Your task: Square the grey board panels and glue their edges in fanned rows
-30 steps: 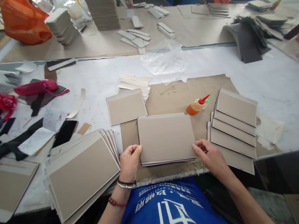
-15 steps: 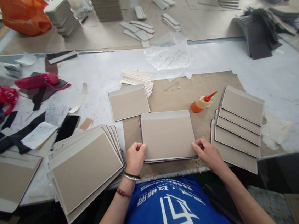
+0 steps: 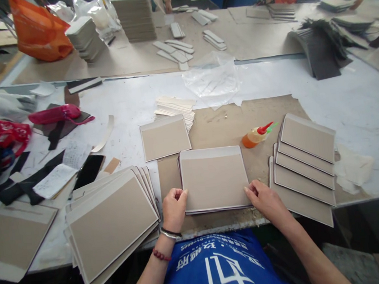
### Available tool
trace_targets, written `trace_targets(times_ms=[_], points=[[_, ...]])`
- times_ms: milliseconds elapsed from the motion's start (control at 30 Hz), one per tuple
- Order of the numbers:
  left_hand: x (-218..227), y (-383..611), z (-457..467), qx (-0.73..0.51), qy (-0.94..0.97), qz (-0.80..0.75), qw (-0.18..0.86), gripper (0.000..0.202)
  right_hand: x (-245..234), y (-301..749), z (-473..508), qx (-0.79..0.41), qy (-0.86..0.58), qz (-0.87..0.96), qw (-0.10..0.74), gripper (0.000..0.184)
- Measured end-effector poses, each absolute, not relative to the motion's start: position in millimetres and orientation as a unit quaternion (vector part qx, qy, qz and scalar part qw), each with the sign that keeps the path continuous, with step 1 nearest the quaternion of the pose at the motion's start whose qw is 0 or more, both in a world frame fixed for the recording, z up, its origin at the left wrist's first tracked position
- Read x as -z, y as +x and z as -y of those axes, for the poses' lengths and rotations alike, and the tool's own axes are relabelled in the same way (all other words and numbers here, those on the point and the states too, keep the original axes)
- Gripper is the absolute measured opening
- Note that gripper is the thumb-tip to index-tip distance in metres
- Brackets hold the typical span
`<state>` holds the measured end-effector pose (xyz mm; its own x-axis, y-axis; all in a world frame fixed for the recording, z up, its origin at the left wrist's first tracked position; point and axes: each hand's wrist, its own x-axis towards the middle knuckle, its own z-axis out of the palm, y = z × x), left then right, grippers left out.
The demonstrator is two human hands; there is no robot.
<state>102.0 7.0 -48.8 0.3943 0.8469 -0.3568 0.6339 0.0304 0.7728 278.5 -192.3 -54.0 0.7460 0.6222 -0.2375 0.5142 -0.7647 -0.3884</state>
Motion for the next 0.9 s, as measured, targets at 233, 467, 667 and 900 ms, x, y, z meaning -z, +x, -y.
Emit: trace_targets(times_ms=[233,467,667,900], points=[[50,101,-9,-0.09,0.7,-0.533,0.467,0.035,33,272,179,-0.2,-0.934,0.297,0.008,0.012],[53,100,-12,-0.063,0.71,-0.539,0.449,0.04,29,276,175,-0.241,-0.931,0.275,0.008,0.009],[51,103,-10,-0.059,0.712,-0.548,0.436,0.039,40,282,183,-0.238,-0.921,0.301,0.071,0.011],[50,103,-9,-0.07,0.718,-0.542,0.432,0.034,41,281,185,-0.221,-0.919,0.317,0.081,0.012]])
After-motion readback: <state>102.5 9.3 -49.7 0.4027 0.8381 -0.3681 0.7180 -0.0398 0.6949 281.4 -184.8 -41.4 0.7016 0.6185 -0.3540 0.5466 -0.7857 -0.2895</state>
